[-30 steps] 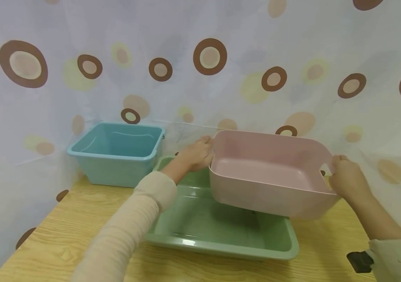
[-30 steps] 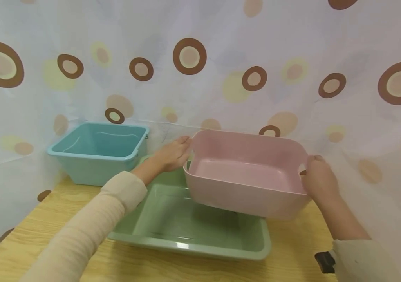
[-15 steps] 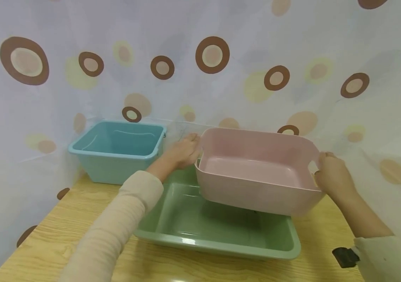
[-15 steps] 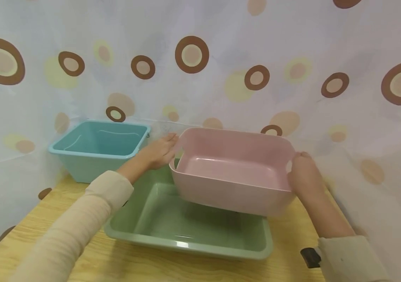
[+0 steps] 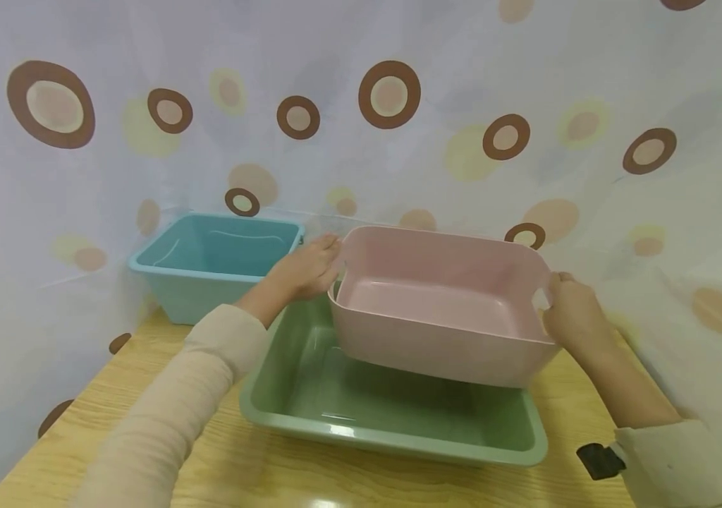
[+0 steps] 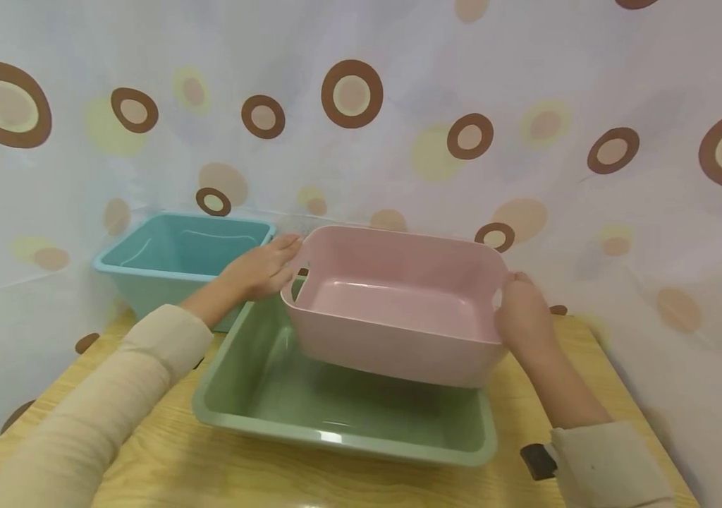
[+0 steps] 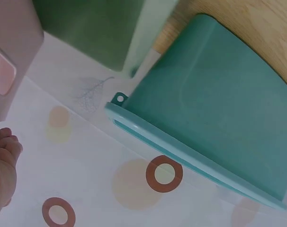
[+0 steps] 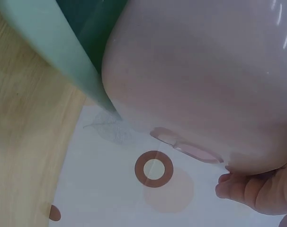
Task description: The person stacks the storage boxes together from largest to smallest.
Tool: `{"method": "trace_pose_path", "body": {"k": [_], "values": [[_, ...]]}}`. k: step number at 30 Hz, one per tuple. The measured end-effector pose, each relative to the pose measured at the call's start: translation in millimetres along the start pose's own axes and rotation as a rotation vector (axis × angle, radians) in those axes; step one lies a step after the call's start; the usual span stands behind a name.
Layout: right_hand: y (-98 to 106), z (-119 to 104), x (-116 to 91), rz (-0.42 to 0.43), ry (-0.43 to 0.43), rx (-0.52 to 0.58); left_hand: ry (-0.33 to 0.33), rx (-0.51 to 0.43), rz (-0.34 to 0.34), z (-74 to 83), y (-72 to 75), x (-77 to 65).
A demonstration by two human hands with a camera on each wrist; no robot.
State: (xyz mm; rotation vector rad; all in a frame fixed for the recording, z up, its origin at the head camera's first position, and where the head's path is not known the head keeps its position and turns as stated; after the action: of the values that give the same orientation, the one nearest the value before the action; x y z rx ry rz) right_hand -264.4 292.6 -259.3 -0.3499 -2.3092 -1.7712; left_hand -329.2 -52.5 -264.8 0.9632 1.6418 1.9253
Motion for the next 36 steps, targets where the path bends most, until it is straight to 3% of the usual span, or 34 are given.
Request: {"method": "trace_pose_path", "body": {"k": [10, 22, 29, 36], "values": [[-12.7, -15.1, -4.6, -0.055, 0.0, 0.026, -0.012, 0.043, -0.017, -6.7, -6.4, -17.6], [-28.6, -26.5, -13.0, 0.013, 0.04, 0.038, -0.006, 0.044, -0.041, -14.0, -18.9, -34.1], [-37.1, -29.3, -18.0, -0.01, 0.033, 0.075, -0.004, 0.061, -0.044, -13.9, -19.9, -42.1], [-46.8, -30.9, -20.4, -0.028, 0.016, 0.078, -0.007, 0.044, -0.043, -21.2, -31.2, -47.1]]}}
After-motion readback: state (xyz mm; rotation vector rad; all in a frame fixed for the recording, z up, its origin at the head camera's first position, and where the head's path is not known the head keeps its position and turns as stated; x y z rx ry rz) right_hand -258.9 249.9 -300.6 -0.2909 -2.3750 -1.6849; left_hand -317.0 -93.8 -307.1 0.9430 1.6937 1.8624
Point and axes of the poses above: each hand's wrist, its own x-axis towards the middle knuckle, its own y-axis out of the back of the hand, z = x × y, the point moved 4 cm from there along x, towards the middle knuckle, and after that the axes turned 11 degrees about -y, right-handed, at the moved point
